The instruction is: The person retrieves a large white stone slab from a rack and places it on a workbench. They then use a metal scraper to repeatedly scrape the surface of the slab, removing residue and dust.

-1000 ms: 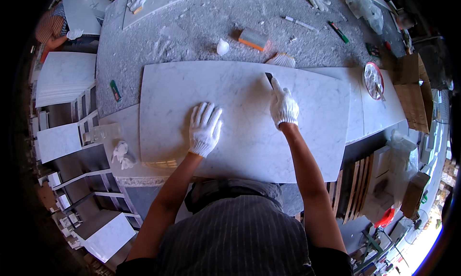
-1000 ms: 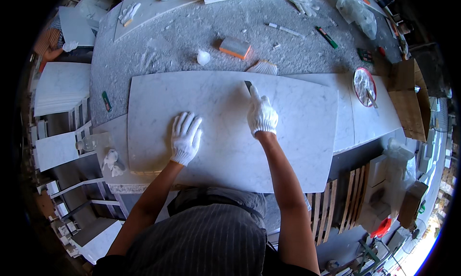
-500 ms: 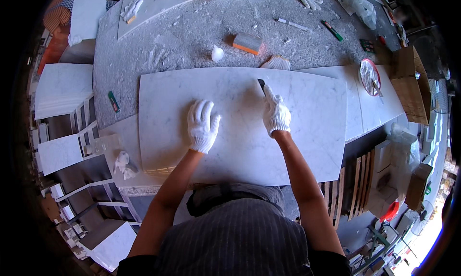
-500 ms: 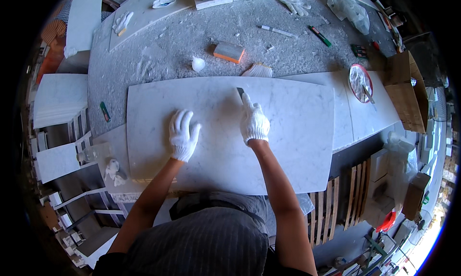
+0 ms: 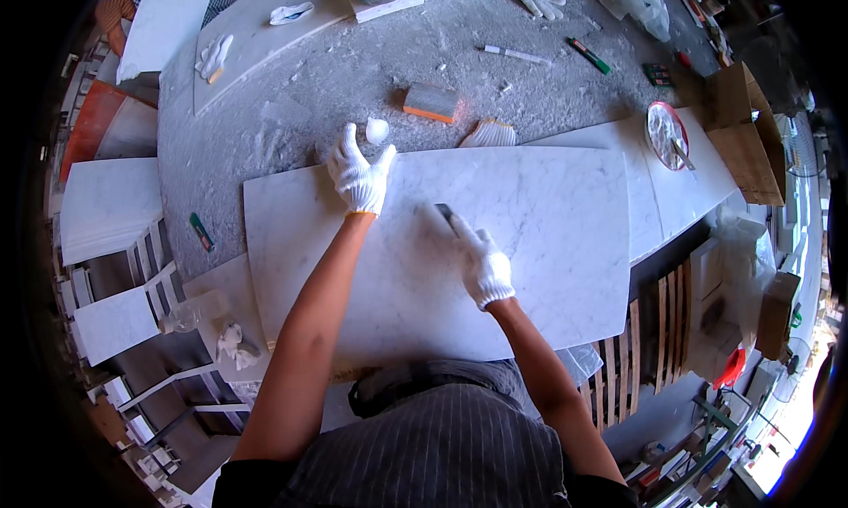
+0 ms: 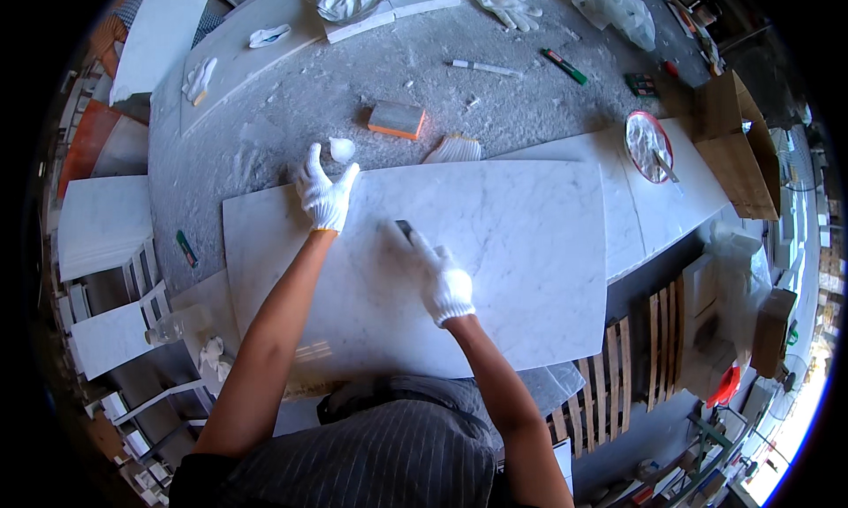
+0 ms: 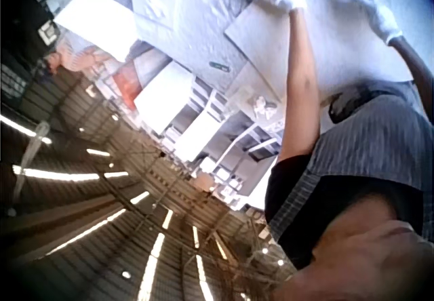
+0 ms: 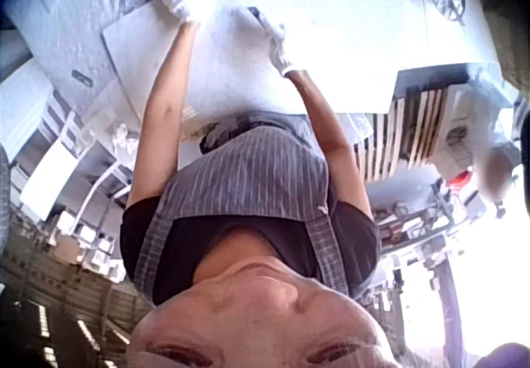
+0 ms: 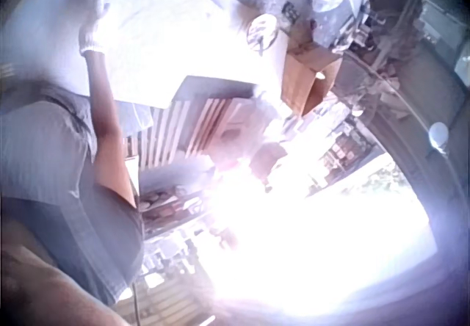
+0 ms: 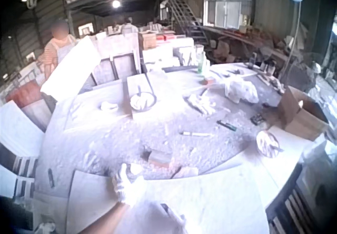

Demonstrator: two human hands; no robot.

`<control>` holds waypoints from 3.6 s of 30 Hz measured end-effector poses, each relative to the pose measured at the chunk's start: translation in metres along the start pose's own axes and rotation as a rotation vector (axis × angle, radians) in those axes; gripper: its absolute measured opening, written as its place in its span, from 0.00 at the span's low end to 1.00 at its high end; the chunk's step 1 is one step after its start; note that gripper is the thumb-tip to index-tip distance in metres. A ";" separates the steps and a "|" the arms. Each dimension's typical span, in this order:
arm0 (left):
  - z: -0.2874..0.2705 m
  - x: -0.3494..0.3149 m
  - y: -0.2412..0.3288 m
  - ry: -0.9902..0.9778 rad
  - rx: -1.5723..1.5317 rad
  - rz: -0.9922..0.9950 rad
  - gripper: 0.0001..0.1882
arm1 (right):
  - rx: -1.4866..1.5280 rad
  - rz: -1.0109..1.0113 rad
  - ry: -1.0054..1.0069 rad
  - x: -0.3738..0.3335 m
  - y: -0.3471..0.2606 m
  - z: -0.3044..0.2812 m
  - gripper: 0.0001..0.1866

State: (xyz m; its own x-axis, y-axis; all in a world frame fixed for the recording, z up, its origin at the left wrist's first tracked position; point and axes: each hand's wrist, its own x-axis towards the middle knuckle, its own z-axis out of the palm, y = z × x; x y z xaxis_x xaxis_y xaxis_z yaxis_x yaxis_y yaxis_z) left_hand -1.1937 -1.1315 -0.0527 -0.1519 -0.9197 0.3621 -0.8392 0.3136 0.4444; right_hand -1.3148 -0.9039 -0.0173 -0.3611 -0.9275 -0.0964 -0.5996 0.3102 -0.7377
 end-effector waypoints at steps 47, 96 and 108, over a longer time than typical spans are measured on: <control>-0.015 -0.053 0.041 0.054 0.120 0.726 0.17 | -0.334 0.179 0.463 0.016 0.067 -0.037 0.22; -0.013 -0.057 0.042 0.080 0.158 0.743 0.16 | -0.297 0.139 0.509 0.015 0.067 -0.038 0.21; -0.010 -0.057 0.041 0.127 0.148 0.766 0.15 | -0.327 0.165 0.493 0.015 0.070 -0.036 0.21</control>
State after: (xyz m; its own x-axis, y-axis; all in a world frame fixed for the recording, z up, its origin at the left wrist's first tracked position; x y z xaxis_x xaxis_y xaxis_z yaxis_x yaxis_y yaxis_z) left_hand -1.2145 -1.0637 -0.0472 -0.6621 -0.4236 0.6182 -0.5874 0.8056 -0.0772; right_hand -1.3877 -0.8889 -0.0461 -0.7086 -0.6806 0.1863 -0.6679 0.5617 -0.4882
